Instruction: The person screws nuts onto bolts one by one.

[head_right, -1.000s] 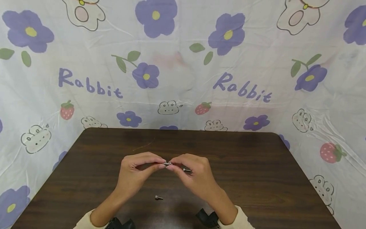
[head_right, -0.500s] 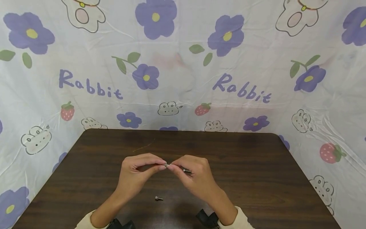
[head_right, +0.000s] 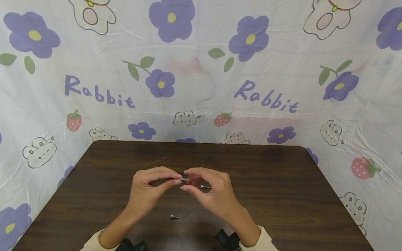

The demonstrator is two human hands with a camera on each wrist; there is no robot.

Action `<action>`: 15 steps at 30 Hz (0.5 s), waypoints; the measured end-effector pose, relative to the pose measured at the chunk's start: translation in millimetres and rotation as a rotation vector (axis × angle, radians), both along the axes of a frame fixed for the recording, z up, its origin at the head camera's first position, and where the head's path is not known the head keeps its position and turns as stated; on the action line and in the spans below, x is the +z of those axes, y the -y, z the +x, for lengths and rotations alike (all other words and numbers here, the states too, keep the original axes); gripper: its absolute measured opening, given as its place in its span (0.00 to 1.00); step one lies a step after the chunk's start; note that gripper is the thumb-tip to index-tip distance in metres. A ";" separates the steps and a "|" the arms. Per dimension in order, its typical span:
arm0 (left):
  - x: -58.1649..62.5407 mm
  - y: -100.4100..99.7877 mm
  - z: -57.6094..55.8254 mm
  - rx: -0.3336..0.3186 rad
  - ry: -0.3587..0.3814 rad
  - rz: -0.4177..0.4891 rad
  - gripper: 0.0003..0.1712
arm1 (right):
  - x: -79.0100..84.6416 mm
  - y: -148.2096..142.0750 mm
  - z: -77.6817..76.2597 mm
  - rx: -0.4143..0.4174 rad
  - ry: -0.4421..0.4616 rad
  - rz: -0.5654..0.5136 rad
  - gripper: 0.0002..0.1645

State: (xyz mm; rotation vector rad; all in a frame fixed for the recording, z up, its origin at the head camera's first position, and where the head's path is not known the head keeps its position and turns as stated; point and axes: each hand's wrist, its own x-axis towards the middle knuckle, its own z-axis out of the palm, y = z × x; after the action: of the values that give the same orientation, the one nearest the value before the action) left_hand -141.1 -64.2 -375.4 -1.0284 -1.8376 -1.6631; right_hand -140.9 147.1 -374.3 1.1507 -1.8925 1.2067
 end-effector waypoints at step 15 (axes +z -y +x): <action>-2.2 -0.9 0.6 -0.007 -0.003 -0.003 0.07 | -0.8 1.2 -2.5 0.029 -0.078 -0.002 0.08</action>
State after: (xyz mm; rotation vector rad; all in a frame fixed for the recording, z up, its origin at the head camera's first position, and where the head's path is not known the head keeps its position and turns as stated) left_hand -140.5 -63.3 -377.6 -1.0397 -1.8370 -1.6625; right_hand -143.4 145.8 -375.1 1.2100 -1.8224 1.1625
